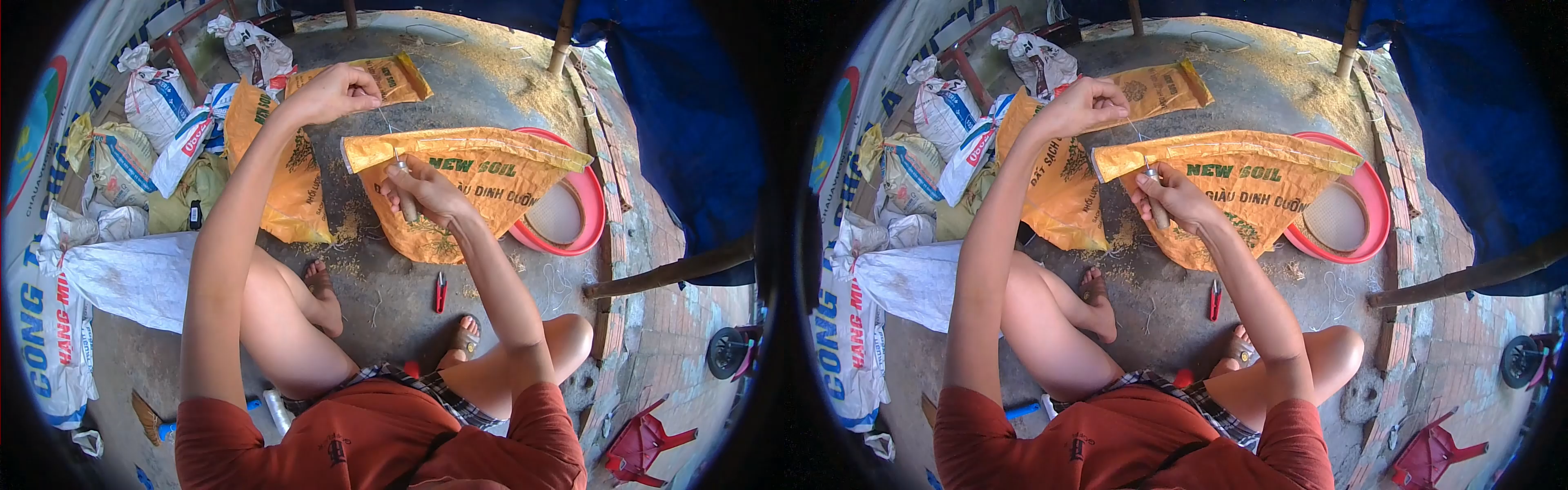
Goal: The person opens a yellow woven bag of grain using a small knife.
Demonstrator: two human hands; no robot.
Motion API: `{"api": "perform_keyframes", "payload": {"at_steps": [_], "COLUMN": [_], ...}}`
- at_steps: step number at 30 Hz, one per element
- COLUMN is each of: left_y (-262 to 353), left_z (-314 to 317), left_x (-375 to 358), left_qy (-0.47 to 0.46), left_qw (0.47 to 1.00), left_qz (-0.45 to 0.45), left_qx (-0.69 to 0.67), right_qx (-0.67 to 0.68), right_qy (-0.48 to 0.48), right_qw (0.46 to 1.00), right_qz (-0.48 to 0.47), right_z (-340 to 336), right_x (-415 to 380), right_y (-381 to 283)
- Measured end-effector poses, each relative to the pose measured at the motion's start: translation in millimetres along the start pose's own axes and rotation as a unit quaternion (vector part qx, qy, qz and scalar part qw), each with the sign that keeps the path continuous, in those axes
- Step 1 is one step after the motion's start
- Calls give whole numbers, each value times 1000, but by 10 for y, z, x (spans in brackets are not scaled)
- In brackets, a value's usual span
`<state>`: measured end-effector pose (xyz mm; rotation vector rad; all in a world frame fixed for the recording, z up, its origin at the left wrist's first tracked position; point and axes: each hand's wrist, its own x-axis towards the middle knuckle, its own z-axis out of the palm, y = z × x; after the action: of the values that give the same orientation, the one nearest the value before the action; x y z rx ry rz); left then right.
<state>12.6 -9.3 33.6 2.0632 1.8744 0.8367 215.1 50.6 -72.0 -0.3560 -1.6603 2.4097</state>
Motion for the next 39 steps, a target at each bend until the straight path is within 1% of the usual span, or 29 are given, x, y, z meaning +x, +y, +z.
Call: {"api": "perform_keyframes", "payload": {"at_steps": [5,8,11,12,13,14,16,18,22,24,26,27,29,33,35,36,37,38,39], "left_y": [34,105,118,126,158,183,139,58,-80,-173,-220,-248,-252,-394,-345,-310,-251,-198,-148], "left_z": [-26,-12,36,61,92,116,199,253,308,313,286,270,212,123,26,16,20,28,40], "left_x": [-22,-20,9,24,35,48,101,140,192,201,194,185,148,67,37,21,-6,-38,-73], "left_qy": [-18,-12,5,5,14,23,18,14,-10,-17,-78,-78,-107,-79,-88,-87,-75,-63,-62], "left_qw": [1000,1000,1000,1000,1000,999,999,999,1000,1000,995,995,991,994,984,984,984,981,981], "left_qz": [1,8,8,8,12,15,23,31,2,-7,-50,-50,-84,-79,-87,-87,-53,-18,-18], "left_qx": [3,15,-2,-2,16,34,19,4,-7,-22,-22,-22,-11,-23,-126,-125,-154,-183,-183], "right_qx": [11,-8,-36,-69,-102,-102,-158,-165,-189,-187,-185,-195,-204,-197,-186,-153,-119,-119,-101], "right_qy": [1,1,5,12,20,20,47,58,91,94,96,101,104,115,121,115,108,107,117], "right_qw": [1000,1000,999,997,994,994,985,984,977,977,977,974,971,971,973,979,985,985,986], "right_qz": [5,6,-14,-23,-32,-32,-41,-36,-37,-43,-48,-56,-63,-70,-71,-69,-67,-67,-58], "right_z": [25,25,35,40,43,47,61,70,93,81,79,88,92,103,129,141,154,176,206], "right_x": [-13,-10,-25,-30,-36,-40,-45,-55,-77,-66,-65,-65,-55,-40,-46,-54,-62,-67,-70], "right_y": [-14,-16,-22,-29,-34,-36,-37,-43,-68,-49,-39,-33,-19,-22,-51,-67,-82,-95,-105]}}
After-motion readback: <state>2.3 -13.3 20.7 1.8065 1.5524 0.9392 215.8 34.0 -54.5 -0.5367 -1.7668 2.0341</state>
